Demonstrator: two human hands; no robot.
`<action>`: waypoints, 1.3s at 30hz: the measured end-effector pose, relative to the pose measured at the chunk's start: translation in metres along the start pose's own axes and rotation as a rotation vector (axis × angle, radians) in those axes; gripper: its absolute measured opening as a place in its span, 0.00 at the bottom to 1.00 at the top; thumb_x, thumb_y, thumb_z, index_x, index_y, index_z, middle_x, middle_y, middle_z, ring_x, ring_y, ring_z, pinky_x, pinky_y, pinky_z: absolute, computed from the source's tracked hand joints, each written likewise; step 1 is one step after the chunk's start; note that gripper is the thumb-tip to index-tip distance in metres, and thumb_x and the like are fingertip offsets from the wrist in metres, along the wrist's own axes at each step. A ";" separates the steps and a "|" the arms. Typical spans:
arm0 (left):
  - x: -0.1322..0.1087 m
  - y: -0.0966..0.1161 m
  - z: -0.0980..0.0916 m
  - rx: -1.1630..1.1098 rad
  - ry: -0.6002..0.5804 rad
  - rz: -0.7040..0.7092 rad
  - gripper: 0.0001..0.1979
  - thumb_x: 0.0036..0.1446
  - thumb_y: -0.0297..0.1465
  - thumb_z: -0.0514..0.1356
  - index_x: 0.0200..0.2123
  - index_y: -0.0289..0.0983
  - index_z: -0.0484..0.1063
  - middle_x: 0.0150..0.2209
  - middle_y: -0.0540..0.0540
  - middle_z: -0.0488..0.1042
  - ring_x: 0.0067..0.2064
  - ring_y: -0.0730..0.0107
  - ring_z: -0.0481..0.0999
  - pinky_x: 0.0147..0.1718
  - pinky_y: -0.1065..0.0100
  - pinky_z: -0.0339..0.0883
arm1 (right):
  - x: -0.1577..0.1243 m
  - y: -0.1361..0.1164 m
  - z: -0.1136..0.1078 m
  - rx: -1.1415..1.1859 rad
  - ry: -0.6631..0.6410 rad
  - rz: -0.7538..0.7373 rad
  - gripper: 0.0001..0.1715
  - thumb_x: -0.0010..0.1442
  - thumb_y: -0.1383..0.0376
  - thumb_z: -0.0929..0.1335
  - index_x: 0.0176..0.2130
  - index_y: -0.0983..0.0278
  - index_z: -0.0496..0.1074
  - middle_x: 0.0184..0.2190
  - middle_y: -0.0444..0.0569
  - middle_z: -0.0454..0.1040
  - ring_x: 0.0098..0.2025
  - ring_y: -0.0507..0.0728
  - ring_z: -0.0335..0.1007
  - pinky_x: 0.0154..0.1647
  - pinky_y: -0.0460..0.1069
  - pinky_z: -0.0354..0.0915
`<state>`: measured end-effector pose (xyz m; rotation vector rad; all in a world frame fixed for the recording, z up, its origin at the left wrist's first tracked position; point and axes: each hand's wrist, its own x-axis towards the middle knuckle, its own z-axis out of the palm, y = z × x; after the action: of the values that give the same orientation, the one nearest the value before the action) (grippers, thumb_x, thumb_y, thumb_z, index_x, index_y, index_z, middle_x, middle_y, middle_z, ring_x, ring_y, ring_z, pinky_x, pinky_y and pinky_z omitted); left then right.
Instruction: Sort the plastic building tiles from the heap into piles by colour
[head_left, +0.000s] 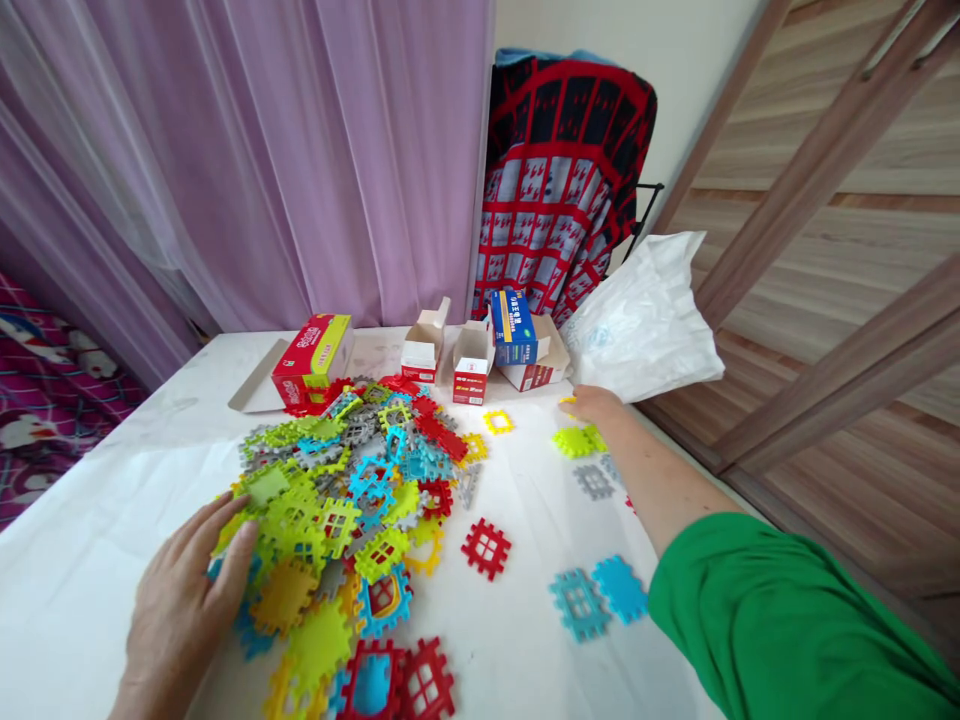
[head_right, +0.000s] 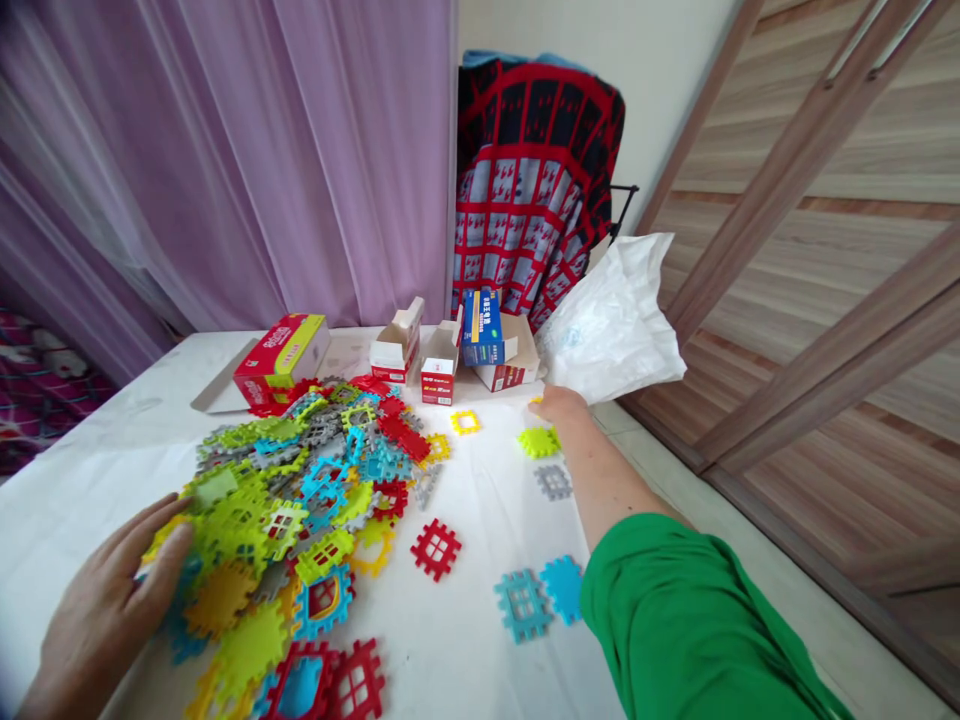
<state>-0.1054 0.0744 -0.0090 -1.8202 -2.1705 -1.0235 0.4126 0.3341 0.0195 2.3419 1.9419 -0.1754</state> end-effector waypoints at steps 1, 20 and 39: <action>-0.001 -0.004 -0.002 -0.016 -0.001 -0.046 0.23 0.59 0.49 0.47 0.48 0.43 0.71 0.53 0.41 0.74 0.56 0.48 0.72 0.56 0.46 0.65 | 0.001 0.001 0.001 -0.011 -0.022 0.013 0.31 0.54 0.50 0.68 0.51 0.67 0.73 0.53 0.63 0.73 0.55 0.67 0.69 0.52 0.57 0.64; 0.005 -0.011 0.005 -0.089 -0.114 -0.381 0.26 0.56 0.48 0.48 0.47 0.39 0.74 0.46 0.41 0.78 0.48 0.53 0.77 0.50 0.55 0.69 | -0.143 -0.107 0.019 0.276 0.380 -0.613 0.20 0.60 0.61 0.64 0.51 0.61 0.73 0.53 0.53 0.74 0.55 0.62 0.67 0.56 0.56 0.62; 0.002 0.000 0.003 -0.062 -0.096 -0.350 0.21 0.60 0.40 0.50 0.49 0.37 0.74 0.48 0.40 0.78 0.52 0.56 0.74 0.53 0.60 0.64 | -0.275 -0.176 0.054 0.654 0.436 -0.902 0.10 0.62 0.65 0.65 0.36 0.56 0.77 0.42 0.49 0.77 0.47 0.59 0.71 0.50 0.57 0.67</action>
<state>-0.1051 0.0779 -0.0099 -1.5752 -2.6075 -1.0960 0.1880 0.0918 0.0070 1.6109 3.4822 -0.4366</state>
